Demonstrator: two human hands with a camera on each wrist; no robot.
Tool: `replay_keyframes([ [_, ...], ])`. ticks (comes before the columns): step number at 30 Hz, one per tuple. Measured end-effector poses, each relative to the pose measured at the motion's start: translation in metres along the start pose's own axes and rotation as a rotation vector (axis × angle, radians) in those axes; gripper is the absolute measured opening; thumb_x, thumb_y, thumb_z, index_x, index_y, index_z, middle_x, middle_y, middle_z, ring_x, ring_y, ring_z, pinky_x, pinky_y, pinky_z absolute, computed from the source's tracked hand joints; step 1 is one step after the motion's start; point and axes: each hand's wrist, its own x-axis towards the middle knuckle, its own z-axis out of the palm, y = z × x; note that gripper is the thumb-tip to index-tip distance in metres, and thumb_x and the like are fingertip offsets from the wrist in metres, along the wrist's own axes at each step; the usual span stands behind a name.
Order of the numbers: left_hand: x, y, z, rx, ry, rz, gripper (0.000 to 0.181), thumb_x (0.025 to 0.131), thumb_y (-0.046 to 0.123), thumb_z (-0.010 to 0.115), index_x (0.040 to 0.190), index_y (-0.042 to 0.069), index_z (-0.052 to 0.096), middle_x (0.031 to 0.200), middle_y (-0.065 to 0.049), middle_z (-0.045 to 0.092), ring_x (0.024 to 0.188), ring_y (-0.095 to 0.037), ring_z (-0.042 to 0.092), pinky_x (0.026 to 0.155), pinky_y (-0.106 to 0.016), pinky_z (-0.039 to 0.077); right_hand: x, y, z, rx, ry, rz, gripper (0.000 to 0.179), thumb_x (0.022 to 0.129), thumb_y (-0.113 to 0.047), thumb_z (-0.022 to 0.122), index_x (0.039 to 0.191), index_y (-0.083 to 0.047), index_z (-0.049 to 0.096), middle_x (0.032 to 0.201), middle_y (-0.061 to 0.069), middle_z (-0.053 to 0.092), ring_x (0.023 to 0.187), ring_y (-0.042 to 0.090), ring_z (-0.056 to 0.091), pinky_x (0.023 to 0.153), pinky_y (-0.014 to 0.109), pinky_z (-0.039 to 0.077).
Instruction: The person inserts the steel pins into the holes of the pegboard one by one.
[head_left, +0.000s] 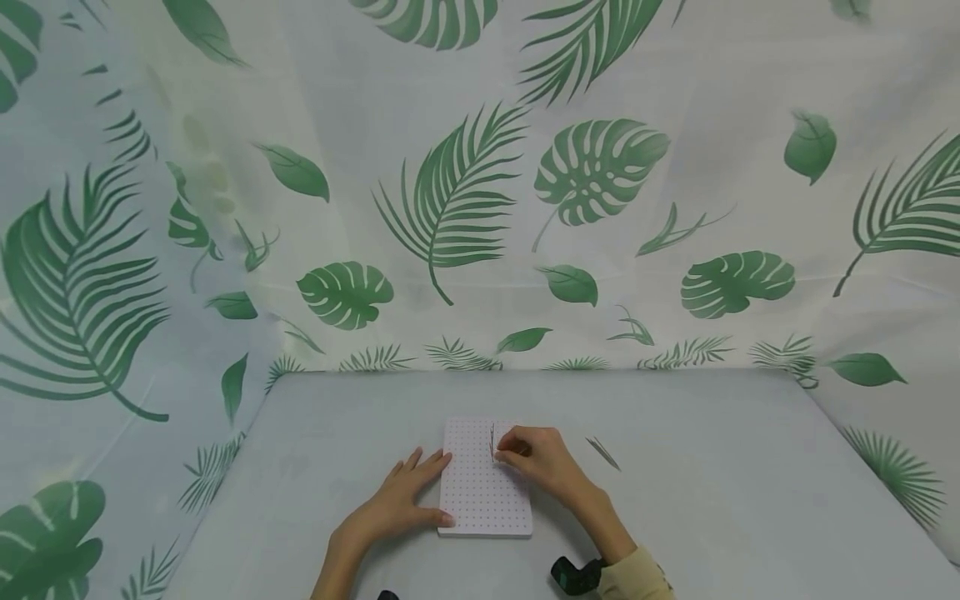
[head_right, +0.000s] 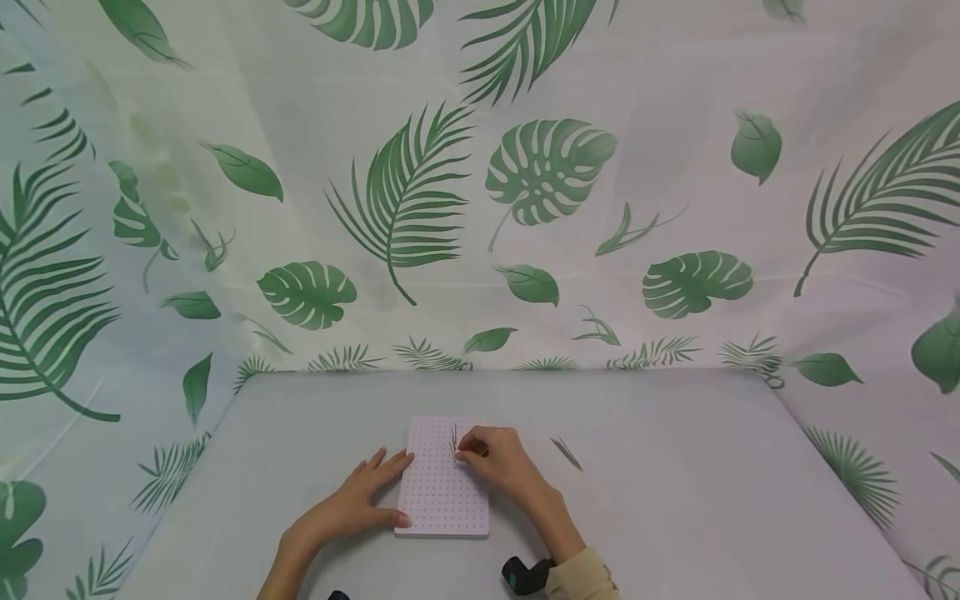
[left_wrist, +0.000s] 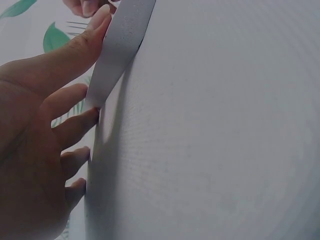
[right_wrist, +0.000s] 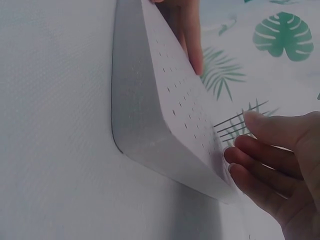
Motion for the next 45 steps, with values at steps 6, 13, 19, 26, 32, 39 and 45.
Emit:
replay_keyframes([
  [6, 0.002, 0.001, 0.001, 0.002, 0.001, -0.011, 0.094, 0.081, 0.045, 0.084, 0.158, 0.010, 0.042, 0.166, -0.015, 0.035, 0.157, -0.048, 0.014, 0.127, -0.067, 0.007, -0.005, 0.003, -0.009, -0.012, -0.016, 0.020, 0.011, 0.086, -0.005, 0.081, 0.093, -0.011, 0.075, 0.087, -0.001, 0.076, 0.076, 0.004, 0.068, 0.069, 0.019, 0.059],
  [13, 0.001, -0.001, 0.002, -0.001, -0.002, -0.016, 0.094, 0.080, 0.043, 0.085, 0.157, 0.008, 0.043, 0.165, -0.017, 0.036, 0.156, -0.049, 0.014, 0.126, -0.067, 0.008, -0.014, 0.011, -0.021, -0.051, -0.010, 0.017, 0.012, 0.085, -0.002, 0.081, 0.091, -0.011, 0.075, 0.085, -0.003, 0.074, 0.073, 0.001, 0.064, 0.066, 0.019, 0.057],
  [19, 0.001, -0.004, 0.002, -0.004, -0.004, -0.005, 0.094, 0.081, 0.043, 0.085, 0.157, 0.008, 0.042, 0.165, -0.017, 0.036, 0.156, -0.049, 0.014, 0.126, -0.068, 0.007, -0.022, 0.018, -0.034, -0.089, -0.013, 0.049, 0.013, 0.084, 0.000, 0.080, 0.090, -0.010, 0.076, 0.083, -0.005, 0.073, 0.069, -0.001, 0.057, 0.061, 0.019, 0.053],
  [26, 0.000, -0.007, 0.003, -0.001, 0.000, -0.002, 0.095, 0.081, 0.044, 0.085, 0.157, 0.008, 0.042, 0.165, -0.017, 0.036, 0.156, -0.049, 0.014, 0.126, -0.068, 0.007, -0.031, 0.025, -0.051, -0.120, -0.022, 0.065, 0.012, 0.086, 0.000, 0.079, 0.092, -0.009, 0.075, 0.083, -0.005, 0.072, 0.070, 0.000, 0.057, 0.061, 0.019, 0.053],
  [32, -0.001, -0.005, 0.002, -0.010, 0.002, 0.003, 0.094, 0.081, 0.043, 0.085, 0.157, 0.007, 0.042, 0.165, -0.018, 0.036, 0.156, -0.051, 0.014, 0.126, -0.069, 0.007, -0.039, 0.032, -0.065, -0.128, -0.027, 0.047, 0.013, 0.085, 0.003, 0.078, 0.093, -0.007, 0.075, 0.086, -0.003, 0.074, 0.072, 0.001, 0.060, 0.062, 0.020, 0.054],
  [39, -0.002, -0.002, 0.001, -0.017, 0.003, 0.005, 0.095, 0.081, 0.043, 0.084, 0.157, 0.007, 0.042, 0.165, -0.018, 0.036, 0.155, -0.051, 0.014, 0.125, -0.070, 0.007, -0.051, 0.043, -0.081, -0.136, -0.041, 0.041, 0.014, 0.085, 0.004, 0.077, 0.095, -0.007, 0.075, 0.088, 0.001, 0.075, 0.073, 0.003, 0.061, 0.062, 0.021, 0.055],
  [45, 0.000, -0.002, 0.001, -0.020, 0.001, 0.003, 0.095, 0.081, 0.044, 0.084, 0.157, 0.007, 0.042, 0.165, -0.018, 0.036, 0.156, -0.050, 0.014, 0.126, -0.069, 0.006, -0.059, 0.054, -0.092, -0.139, -0.023, 0.044, 0.017, 0.084, 0.006, 0.077, 0.095, -0.006, 0.075, 0.090, 0.003, 0.076, 0.074, 0.006, 0.064, 0.063, 0.022, 0.057],
])
